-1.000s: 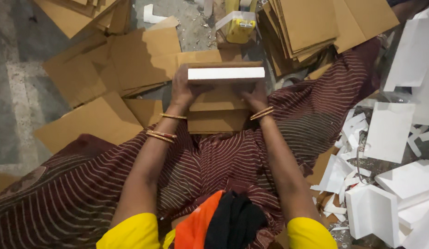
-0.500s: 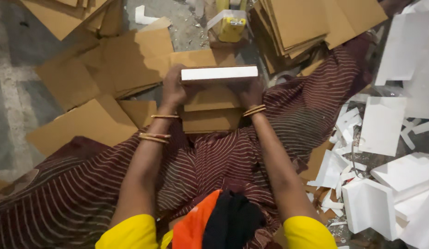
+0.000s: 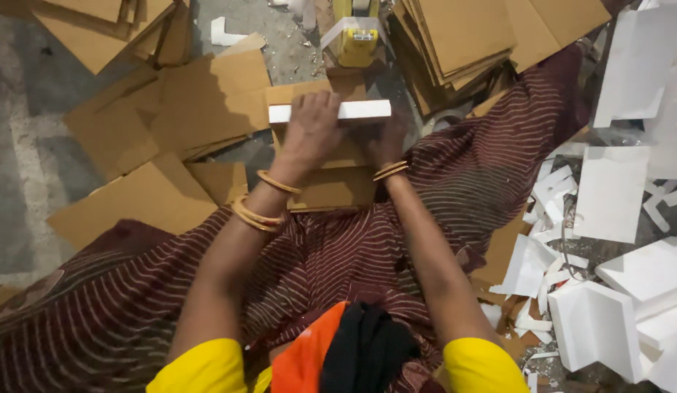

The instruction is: The person sits on the floor and assembles small white boxes by hand. They pick up white box components and brown cardboard sheets, fold the cardboard, and insert it into the white box frames to form complete boxes.

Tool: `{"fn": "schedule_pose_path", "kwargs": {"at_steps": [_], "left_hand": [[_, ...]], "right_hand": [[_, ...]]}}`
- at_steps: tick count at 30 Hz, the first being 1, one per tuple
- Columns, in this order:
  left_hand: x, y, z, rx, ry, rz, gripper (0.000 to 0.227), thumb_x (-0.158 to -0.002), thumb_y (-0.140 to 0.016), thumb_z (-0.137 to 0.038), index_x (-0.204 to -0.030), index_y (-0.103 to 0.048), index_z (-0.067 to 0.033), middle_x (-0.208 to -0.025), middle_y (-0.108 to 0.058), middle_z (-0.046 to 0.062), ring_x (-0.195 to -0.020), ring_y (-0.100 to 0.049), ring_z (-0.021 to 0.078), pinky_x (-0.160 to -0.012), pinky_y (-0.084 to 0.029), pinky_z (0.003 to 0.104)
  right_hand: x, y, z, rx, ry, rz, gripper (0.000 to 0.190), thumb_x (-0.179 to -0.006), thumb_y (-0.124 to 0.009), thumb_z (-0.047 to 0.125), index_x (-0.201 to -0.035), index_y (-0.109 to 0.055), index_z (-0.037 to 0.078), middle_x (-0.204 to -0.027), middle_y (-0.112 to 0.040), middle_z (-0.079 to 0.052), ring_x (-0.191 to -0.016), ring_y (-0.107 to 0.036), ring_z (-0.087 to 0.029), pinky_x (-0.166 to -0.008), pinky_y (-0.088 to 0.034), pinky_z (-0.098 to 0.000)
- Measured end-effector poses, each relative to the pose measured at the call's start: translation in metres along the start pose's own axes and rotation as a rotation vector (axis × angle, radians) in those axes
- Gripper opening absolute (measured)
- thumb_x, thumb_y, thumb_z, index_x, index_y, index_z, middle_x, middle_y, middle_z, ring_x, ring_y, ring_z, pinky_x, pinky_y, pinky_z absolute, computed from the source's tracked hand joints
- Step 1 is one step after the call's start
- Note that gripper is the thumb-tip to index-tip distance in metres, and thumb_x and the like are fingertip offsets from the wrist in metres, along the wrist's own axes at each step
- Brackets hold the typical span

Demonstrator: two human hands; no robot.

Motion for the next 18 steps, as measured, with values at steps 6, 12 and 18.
{"fn": "schedule_pose_path", "kwargs": {"at_steps": [6, 12, 18], "left_hand": [[0.002, -0.014, -0.003, -0.032, -0.015, -0.072, 0.048, -0.08, -0.079, -0.033, -0.116, -0.058, -0.0086, -0.105, -0.059, 0.009, -0.1, -0.058, 0.0281, -0.092, -0.043, 0.043], [0.003, -0.012, -0.001, -0.006, -0.057, -0.169, 0.053, -0.08, -0.078, -0.037, -0.117, -0.057, -0.006, -0.104, -0.06, 0.01, -0.098, -0.058, 0.0289, -0.089, -0.043, 0.043], [0.003, -0.016, 0.002, -0.11, -0.043, -0.176, 0.037, -0.078, -0.074, -0.022, -0.11, -0.058, -0.0123, -0.098, -0.059, 0.006, -0.095, -0.058, 0.0248, -0.086, -0.044, 0.039]], "right_hand": [[-0.024, 0.064, 0.083, -0.272, 0.015, 0.109, 0.03, -0.082, -0.079, 0.025, -0.104, -0.076, 0.006, -0.105, -0.075, -0.018, -0.105, -0.068, -0.037, -0.096, -0.05, -0.0472], [-0.034, 0.084, 0.111, -0.266, -0.104, 0.275, 0.038, -0.077, -0.082, 0.032, -0.103, -0.073, 0.005, -0.101, -0.075, -0.017, -0.096, -0.073, -0.034, -0.085, -0.055, -0.0446], [-0.057, 0.116, 0.071, -0.01, 0.178, 0.245, 0.054, -0.076, -0.061, -0.004, -0.13, -0.064, -0.004, -0.125, -0.068, -0.026, -0.116, -0.065, -0.039, -0.101, -0.051, -0.0455]]}}
Point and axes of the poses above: each hand's wrist, its own x-axis away from the middle knuckle, its own y-axis out of the back of the hand, z = x × y, the point moved 2 cm from there along -x, towards the middle knuckle
